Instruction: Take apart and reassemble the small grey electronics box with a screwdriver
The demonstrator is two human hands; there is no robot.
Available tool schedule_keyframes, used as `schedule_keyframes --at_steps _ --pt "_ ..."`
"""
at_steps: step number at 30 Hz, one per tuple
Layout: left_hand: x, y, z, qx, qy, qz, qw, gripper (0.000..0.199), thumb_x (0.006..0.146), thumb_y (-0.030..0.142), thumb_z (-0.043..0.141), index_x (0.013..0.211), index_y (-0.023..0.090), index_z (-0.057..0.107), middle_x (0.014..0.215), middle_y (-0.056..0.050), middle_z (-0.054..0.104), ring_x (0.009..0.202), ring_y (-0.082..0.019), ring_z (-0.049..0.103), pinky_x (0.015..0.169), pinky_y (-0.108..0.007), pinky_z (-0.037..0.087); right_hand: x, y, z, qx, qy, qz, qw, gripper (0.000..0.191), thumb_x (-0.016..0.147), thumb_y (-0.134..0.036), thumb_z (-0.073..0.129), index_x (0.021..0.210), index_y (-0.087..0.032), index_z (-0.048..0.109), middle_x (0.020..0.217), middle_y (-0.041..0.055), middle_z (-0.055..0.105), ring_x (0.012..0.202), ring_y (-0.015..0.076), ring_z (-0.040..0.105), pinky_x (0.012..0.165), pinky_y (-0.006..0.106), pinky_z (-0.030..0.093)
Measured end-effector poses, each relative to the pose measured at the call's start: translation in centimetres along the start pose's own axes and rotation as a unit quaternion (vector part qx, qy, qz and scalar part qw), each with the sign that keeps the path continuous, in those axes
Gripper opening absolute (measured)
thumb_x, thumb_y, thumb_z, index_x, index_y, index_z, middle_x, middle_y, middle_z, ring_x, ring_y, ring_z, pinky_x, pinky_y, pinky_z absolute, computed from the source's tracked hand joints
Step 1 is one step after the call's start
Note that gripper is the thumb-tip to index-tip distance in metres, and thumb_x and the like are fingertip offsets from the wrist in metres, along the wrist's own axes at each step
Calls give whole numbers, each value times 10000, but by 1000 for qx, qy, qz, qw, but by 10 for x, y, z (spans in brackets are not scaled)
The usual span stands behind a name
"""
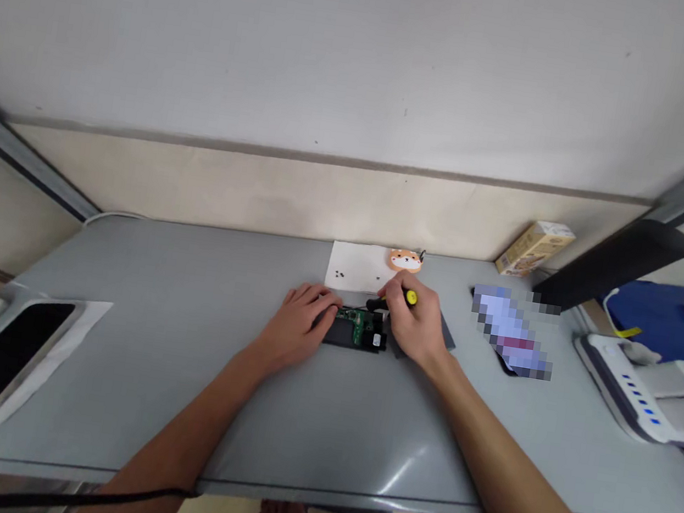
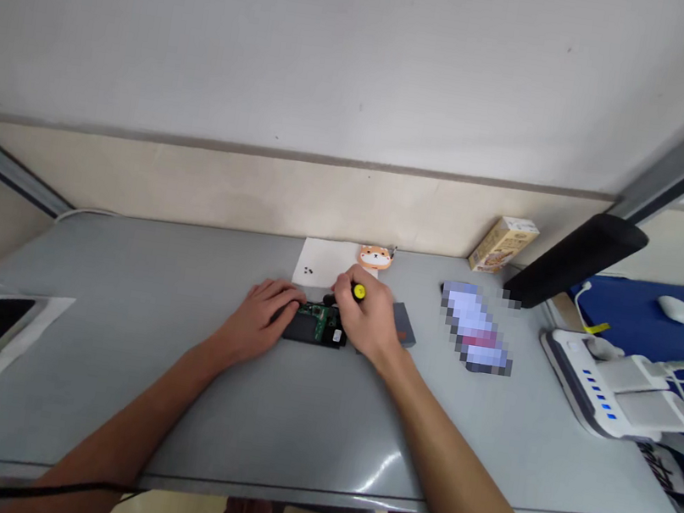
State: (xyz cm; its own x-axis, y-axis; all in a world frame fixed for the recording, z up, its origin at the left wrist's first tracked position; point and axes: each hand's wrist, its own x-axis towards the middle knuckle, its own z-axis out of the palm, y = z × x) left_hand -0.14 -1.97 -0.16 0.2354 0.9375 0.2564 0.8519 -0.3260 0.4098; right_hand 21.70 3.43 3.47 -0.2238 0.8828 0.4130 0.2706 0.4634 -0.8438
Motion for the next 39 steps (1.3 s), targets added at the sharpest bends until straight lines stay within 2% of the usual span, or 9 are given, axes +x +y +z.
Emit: schedule_keyframes --at_steps 4,8,12,18,25,39 --pt "-2 -1 1 -2 -1 -1 1000 301 1081 278 359 1184 254 641 1217 -53 647 1149 -231 541 1024 -425 390 21 -11 8 -42 2 -44 998 335 986 -350 475 686 -216 540 611 -26 511 599 134 449 594 281 345" --pt "-3 -1 2 1 3 -6 1000 299 1083 279 366 1213 255 634 1256 -51 639 1167 -232 530 1037 -433 383 35 -15 21 -49 30 -51 997 344 966 -316 460 639 -221 509 593 -14 513 599 140 445 573 282 325" --pt "-3 0 0 4 -2 -3 1000 302 1083 280 362 1217 252 632 1271 -58 639 1159 -236 534 1021 -437 396 29 -7 26 -30 45 -34 998 341 964 -323 456 640 -224 489 596 -16 512 599 140 454 576 283 330" --pt "-4 0 0 7 -5 -4 1000 303 1080 264 350 1207 265 625 1236 -52 652 1144 -237 551 995 -429 411 15 -2 21 -22 69 -25 997 344 973 -314 441 648 -223 509 598 -19 516 580 138 446 584 297 333" --pt "-5 0 1 12 -6 -8 1000 302 1074 251 354 1224 260 616 1267 -59 640 1169 -240 544 1018 -439 401 15 -2 23 -22 72 -14 997 348 977 -333 451 645 -226 471 617 -12 559 585 139 467 582 299 340" --pt "-4 -2 2 12 -2 -5 1000 309 1073 263 362 1227 255 630 1266 -60 641 1157 -241 544 1013 -441 404 17 -1 22 2 75 -5 997 351 968 -336 456 638 -224 490 597 -15 515 585 139 459 577 292 348"
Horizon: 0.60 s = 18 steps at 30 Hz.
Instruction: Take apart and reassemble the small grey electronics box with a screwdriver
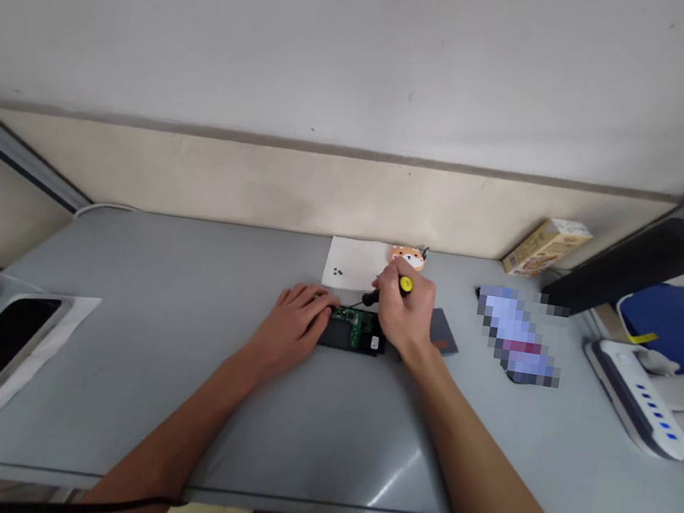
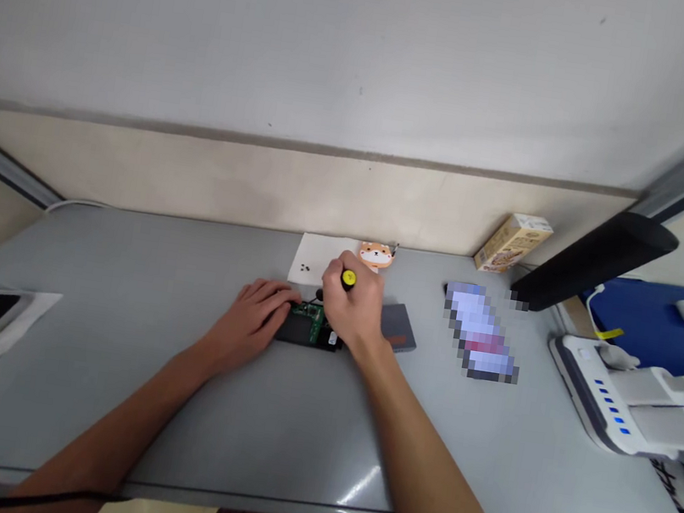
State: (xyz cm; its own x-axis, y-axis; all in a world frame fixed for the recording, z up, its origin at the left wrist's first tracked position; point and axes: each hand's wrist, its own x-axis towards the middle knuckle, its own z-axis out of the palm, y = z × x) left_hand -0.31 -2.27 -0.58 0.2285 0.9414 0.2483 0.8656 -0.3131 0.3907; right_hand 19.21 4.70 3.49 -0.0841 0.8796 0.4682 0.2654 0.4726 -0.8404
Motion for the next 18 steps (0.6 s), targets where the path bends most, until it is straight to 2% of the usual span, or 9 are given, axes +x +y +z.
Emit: schedule_keyframes --at_steps 18 --pt "2 2 -2 -3 -9 -3 1000 296 1075 257 358 1219 253 617 1270 -56 644 1160 -238 544 1013 -439 395 -1 2 2 2 7 -7 1000 347 984 -326 447 660 -219 509 602 -19 513 587 132 457 592 294 345"
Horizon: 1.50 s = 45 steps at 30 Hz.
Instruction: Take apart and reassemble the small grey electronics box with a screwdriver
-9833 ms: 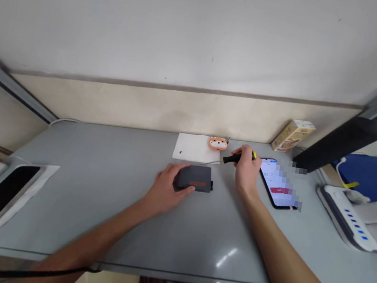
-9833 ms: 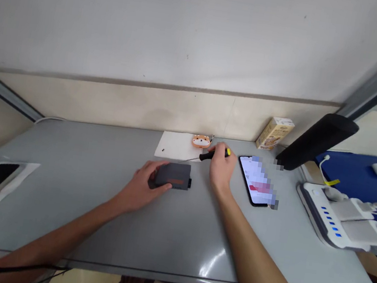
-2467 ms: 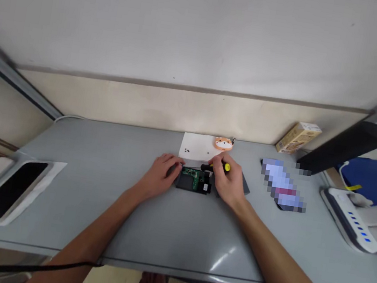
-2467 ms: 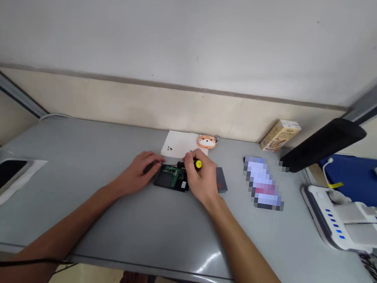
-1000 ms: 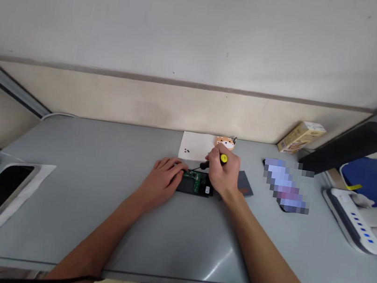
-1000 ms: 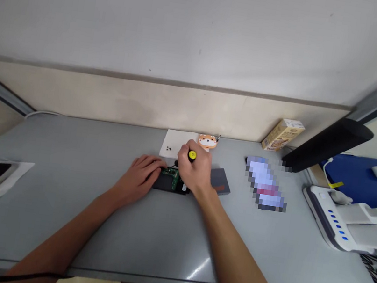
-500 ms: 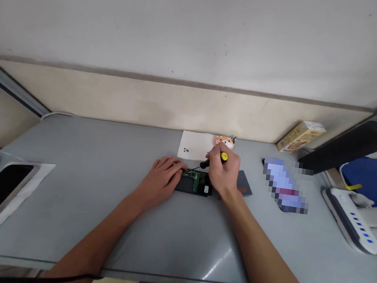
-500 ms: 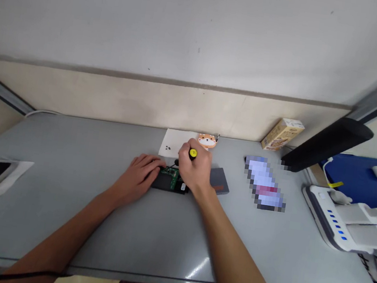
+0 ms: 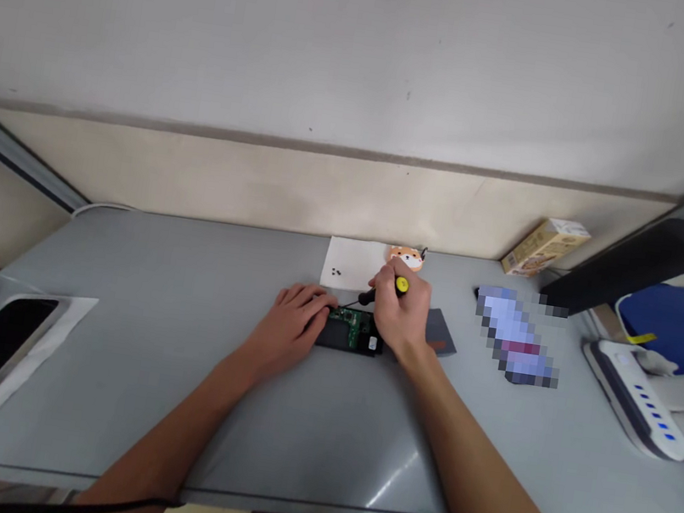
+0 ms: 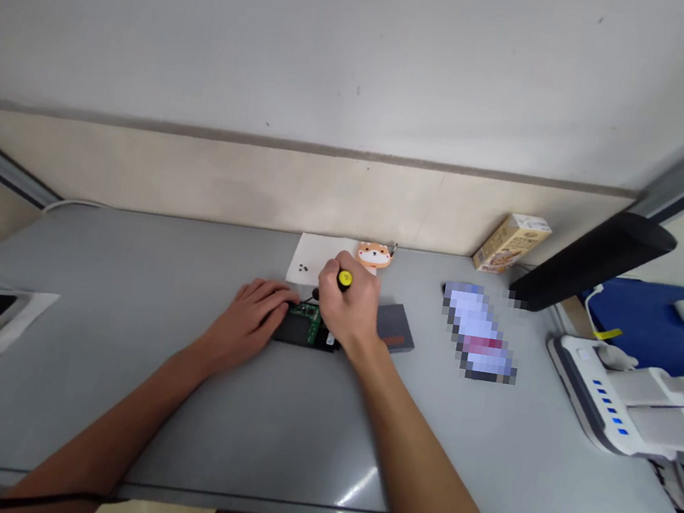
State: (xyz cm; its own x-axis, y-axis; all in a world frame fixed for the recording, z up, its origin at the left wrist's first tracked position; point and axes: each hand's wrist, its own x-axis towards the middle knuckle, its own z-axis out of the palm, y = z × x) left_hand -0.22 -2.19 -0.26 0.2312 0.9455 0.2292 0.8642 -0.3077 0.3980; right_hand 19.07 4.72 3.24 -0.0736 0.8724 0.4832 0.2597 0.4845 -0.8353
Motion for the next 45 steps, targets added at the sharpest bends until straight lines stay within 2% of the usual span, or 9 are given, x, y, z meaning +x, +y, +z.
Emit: schedule_keyframes --at_steps 11,17,25,31,36,40,45 --pt "1 1 -1 6 -4 -2 1000 312 1069 249 355 1224 253 626 1261 -59 652 1171 -245 543 1008 -445 405 -1 0 2 2 7 -9 1000 335 974 -293 454 650 -215 489 598 -27 494 581 123 453 584 288 340" --pt "0 0 0 6 -1 2 1000 303 1073 258 361 1223 244 624 1262 -60 651 1160 -242 544 1002 -440 402 -1 1 2 5 20 -2 1000 340 979 -305 452 651 -222 418 605 -26 507 587 123 468 587 285 347" --pt "0 -1 0 2 -3 3 1000 288 1072 259 366 1205 252 622 1261 -59 644 1169 -243 544 999 -443 405 -3 0 3 -5 9 -17 1000 334 978 -299 452 656 -215 477 602 -24 509 581 123 460 590 288 346" --pt "0 -2 1 0 0 5 1000 287 1074 253 361 1212 258 612 1258 -56 639 1165 -237 545 1000 -441 402 -2 1 2 7 26 -1 1000 332 971 -294 456 649 -219 441 611 -22 517 587 125 471 586 286 351" --pt "0 -2 2 2 1 3 1000 289 1074 257 361 1209 257 616 1261 -59 638 1164 -239 548 1005 -444 401 -2 0 2 -5 5 -13 1000 335 975 -300 461 652 -216 478 595 -25 504 581 126 459 593 290 345" --pt "0 -3 2 4 -1 4 1000 292 1071 256 362 1208 255 619 1262 -61 643 1157 -241 552 997 -448 404 -2 0 2 -4 19 -6 1000 338 972 -298 459 644 -221 430 599 -23 513 585 126 466 596 289 348" --pt "1 -2 1 3 -6 2 1000 289 1072 250 358 1212 249 610 1268 -60 643 1183 -239 543 1004 -449 397 -2 0 3 -9 20 -10 1000 334 973 -300 451 654 -214 497 597 -25 507 586 128 457 597 286 349"
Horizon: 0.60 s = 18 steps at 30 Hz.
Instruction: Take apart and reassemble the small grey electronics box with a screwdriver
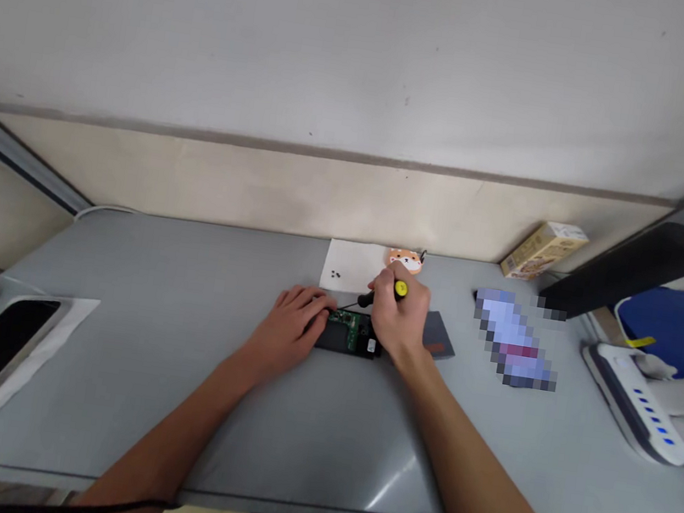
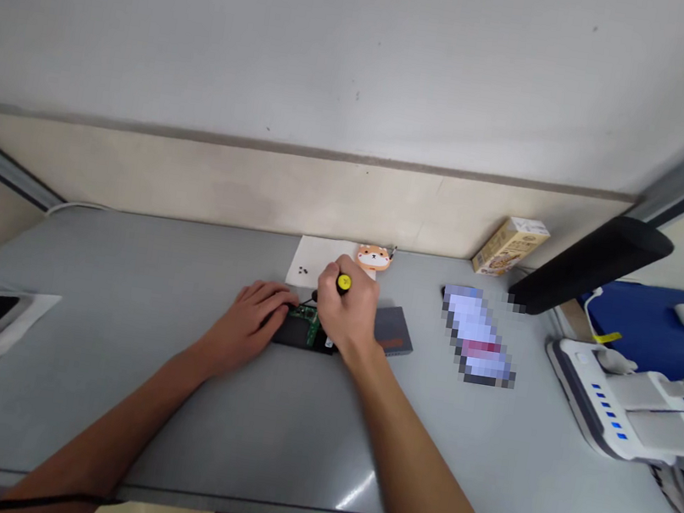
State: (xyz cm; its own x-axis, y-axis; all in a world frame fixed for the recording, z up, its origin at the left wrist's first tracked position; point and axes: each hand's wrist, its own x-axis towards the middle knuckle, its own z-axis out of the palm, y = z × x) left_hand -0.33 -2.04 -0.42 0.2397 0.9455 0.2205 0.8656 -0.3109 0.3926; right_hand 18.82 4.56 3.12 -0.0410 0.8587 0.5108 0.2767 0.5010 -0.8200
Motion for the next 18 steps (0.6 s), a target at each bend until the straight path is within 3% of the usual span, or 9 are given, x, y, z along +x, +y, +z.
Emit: schedule_keyframes --at_steps 18 --pt "0 0 1 -8 11 1 1000 285 1069 257 378 1214 259 624 1259 -57 639 1163 -237 541 1020 -436 401 0 1 0 7 12 23 1000 327 972 -301 448 657 -219 485 612 -21 515 583 129 444 583 286 350"
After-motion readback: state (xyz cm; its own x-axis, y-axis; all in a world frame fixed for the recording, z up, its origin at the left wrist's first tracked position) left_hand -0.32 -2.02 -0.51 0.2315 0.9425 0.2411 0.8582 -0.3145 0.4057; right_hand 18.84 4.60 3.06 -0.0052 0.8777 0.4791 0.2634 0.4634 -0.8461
